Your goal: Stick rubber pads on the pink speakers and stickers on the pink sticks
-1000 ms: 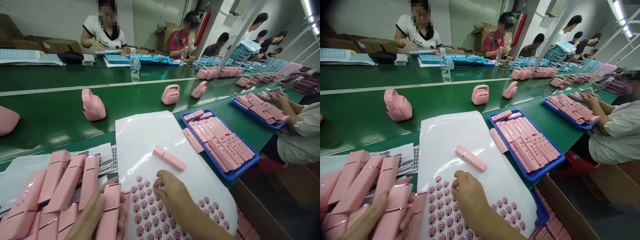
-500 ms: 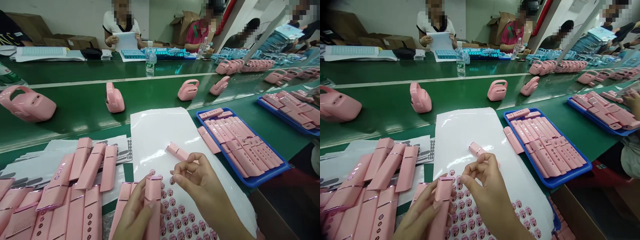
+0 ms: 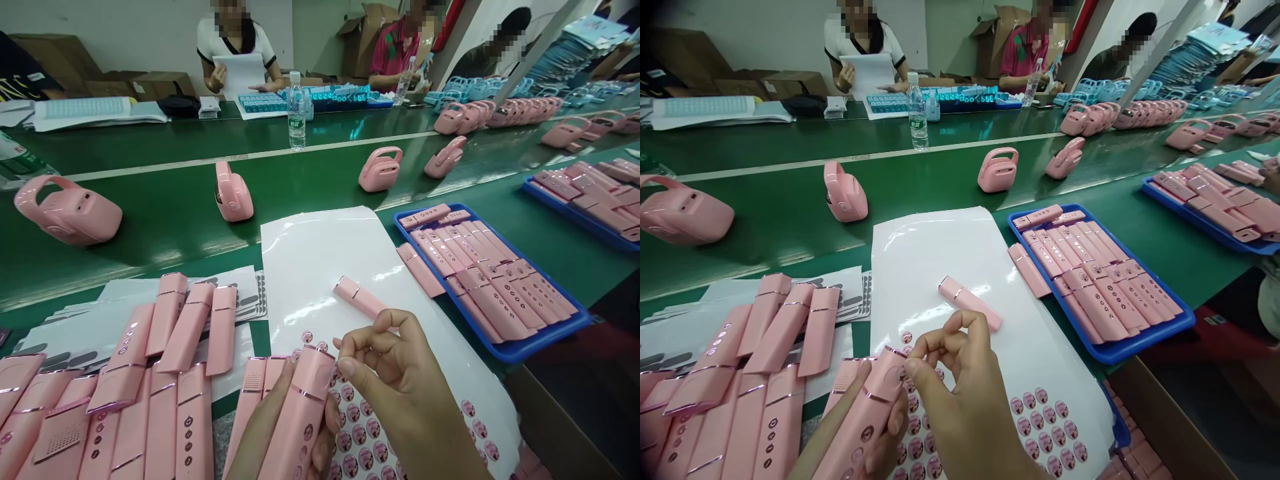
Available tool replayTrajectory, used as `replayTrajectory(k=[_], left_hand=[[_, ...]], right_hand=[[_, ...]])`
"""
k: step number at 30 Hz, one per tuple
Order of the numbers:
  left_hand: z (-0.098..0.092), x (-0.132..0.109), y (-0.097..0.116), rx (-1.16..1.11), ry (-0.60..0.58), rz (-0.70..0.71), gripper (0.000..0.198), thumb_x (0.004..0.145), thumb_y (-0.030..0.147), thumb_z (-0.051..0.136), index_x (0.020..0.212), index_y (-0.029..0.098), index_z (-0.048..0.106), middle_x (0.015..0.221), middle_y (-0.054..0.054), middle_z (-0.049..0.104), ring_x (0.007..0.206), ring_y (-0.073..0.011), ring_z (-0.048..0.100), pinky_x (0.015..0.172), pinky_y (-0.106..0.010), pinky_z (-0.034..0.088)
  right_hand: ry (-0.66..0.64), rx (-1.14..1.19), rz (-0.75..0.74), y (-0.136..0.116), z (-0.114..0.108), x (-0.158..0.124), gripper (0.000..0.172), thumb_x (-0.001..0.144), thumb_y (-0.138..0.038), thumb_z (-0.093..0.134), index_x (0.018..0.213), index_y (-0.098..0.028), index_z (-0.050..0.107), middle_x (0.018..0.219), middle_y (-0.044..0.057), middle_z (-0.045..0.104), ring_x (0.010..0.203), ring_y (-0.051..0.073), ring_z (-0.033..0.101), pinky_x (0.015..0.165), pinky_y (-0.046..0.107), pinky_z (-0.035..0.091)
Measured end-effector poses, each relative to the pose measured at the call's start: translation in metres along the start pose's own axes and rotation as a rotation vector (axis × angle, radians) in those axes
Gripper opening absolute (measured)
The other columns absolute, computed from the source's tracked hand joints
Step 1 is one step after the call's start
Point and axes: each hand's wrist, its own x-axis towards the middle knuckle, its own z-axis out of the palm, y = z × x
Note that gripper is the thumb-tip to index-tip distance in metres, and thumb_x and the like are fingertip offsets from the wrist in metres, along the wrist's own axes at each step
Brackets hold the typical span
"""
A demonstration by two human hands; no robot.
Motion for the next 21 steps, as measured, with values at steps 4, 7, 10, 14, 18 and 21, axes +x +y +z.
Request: replayTrajectory(k=[4, 7, 10, 14, 18, 21], left_hand=[[0.01, -0.004, -0.002, -0.001, 0.131, 0.006, 0.056, 0.076, 0.067, 0.05, 0.06, 0.014, 0.06, 0.041, 0.0, 0.048, 0.033, -0.0056, 0.041, 0.036, -0.015, 0.029], [0.014, -0.003, -0.007, -0.021, 0.219, 0.024, 0.05, 0.075, 0.063, 0.055, 0.064, 0.015, 0.06, 0.045, -0.002, 0.053, 0.038, -0.0094, 0.047, 0.04, -0.018, 0.034], [0.015, 0.0, -0.011, -0.045, 0.243, 0.061, 0.047, 0.073, 0.063, 0.058, 0.079, 0.016, 0.062, 0.048, -0.001, 0.055, 0.043, -0.0126, 0.052, 0.045, -0.022, 0.039], [0.015, 0.001, -0.012, 0.002, 0.236, 0.088, 0.054, 0.071, 0.064, 0.059, 0.101, 0.018, 0.059, 0.056, -0.003, 0.061, 0.049, -0.0171, 0.058, 0.046, -0.024, 0.04], [0.013, 0.002, -0.012, 0.037, 0.214, 0.134, 0.057, 0.074, 0.061, 0.058, 0.112, 0.018, 0.055, 0.06, -0.005, 0.063, 0.054, -0.02, 0.062, 0.049, -0.026, 0.041], [0.013, 0.003, -0.012, 0.026, 0.203, 0.129, 0.057, 0.077, 0.06, 0.054, 0.115, 0.018, 0.054, 0.06, -0.005, 0.064, 0.056, -0.0205, 0.062, 0.054, -0.028, 0.044]], right_hand=[[0.008, -0.029, -0.019, -0.003, 0.002, -0.002, 0.026, 0.079, -0.027, 0.06, 0.089, -0.027, 0.036, 0.075, -0.005, 0.062, 0.073, 0.017, 0.059, 0.066, 0.031, 0.048], [0.018, -0.1, -0.038, -0.005, 0.003, -0.002, 0.025, 0.078, -0.024, 0.058, 0.088, -0.026, 0.036, 0.074, -0.005, 0.063, 0.073, 0.017, 0.06, 0.067, 0.032, 0.048], [0.017, -0.162, -0.068, -0.004, 0.005, -0.003, 0.024, 0.077, -0.021, 0.057, 0.089, -0.026, 0.036, 0.074, -0.004, 0.064, 0.074, 0.018, 0.061, 0.067, 0.033, 0.048], [0.036, -0.178, -0.097, -0.002, 0.006, -0.005, 0.024, 0.078, -0.02, 0.055, 0.09, -0.026, 0.034, 0.078, -0.003, 0.064, 0.077, 0.018, 0.063, 0.069, 0.034, 0.049], [0.023, -0.232, -0.118, 0.0, 0.004, -0.005, 0.023, 0.079, -0.02, 0.053, 0.091, -0.027, 0.035, 0.079, -0.003, 0.063, 0.077, 0.019, 0.061, 0.068, 0.035, 0.049], [0.018, -0.293, -0.128, 0.0, 0.002, -0.006, 0.023, 0.078, -0.02, 0.053, 0.091, -0.027, 0.036, 0.08, -0.002, 0.062, 0.078, 0.019, 0.06, 0.069, 0.038, 0.05]])
